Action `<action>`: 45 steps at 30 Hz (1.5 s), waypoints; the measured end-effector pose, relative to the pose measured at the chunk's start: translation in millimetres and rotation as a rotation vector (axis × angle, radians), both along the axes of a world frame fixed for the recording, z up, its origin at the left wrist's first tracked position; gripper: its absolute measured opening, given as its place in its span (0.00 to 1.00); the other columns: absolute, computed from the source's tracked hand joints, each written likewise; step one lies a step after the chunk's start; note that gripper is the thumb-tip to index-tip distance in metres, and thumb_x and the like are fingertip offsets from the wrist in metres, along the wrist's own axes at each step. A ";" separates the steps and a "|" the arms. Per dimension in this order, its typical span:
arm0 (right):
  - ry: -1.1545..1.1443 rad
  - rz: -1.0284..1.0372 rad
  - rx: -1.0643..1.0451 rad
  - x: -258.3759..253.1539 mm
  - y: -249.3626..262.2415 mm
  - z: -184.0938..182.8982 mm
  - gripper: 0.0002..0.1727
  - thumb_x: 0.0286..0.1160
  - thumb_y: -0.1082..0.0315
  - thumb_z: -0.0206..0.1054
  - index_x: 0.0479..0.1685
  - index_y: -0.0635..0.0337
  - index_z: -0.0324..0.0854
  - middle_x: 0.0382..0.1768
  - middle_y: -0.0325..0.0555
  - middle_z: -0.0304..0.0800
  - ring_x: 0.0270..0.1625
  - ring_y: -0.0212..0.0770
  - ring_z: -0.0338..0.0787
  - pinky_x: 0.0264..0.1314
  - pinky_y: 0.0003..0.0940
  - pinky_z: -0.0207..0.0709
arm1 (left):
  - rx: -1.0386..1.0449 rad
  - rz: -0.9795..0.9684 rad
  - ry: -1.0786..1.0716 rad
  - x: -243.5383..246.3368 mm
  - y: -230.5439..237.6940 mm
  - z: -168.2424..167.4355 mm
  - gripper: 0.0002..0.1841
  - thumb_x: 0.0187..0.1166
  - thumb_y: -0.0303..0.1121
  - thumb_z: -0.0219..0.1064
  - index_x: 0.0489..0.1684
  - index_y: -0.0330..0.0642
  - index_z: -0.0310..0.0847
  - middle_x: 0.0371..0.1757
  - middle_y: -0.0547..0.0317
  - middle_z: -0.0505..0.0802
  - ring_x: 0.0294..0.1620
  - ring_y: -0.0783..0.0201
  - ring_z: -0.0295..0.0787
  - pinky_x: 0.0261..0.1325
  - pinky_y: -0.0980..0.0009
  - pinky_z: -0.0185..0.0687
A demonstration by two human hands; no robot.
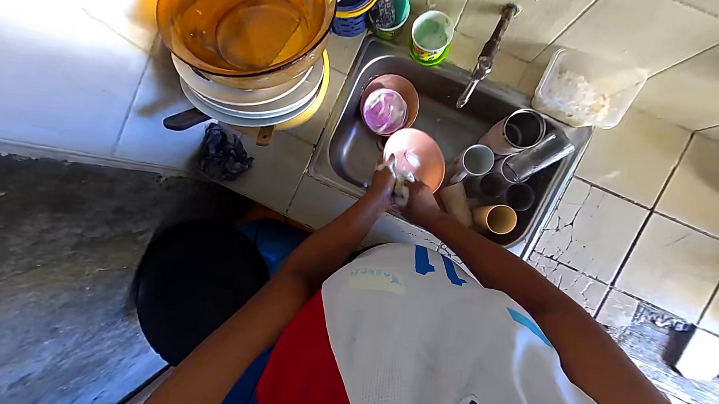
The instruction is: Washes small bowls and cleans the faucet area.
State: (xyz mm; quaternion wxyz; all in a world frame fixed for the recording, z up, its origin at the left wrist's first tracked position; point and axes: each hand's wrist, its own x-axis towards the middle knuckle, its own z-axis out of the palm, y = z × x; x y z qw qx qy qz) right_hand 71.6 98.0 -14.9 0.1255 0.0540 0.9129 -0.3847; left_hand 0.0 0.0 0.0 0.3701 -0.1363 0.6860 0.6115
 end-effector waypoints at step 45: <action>0.175 -0.073 0.248 -23.4 23.0 36.3 0.17 0.75 0.76 0.64 0.61 0.73 0.85 0.64 0.71 0.87 0.70 0.71 0.85 0.72 0.68 0.76 | 0.214 -0.066 0.443 -40.3 23.5 13.4 0.31 0.92 0.42 0.54 0.92 0.42 0.52 0.83 0.44 0.75 0.80 0.57 0.75 0.79 0.57 0.75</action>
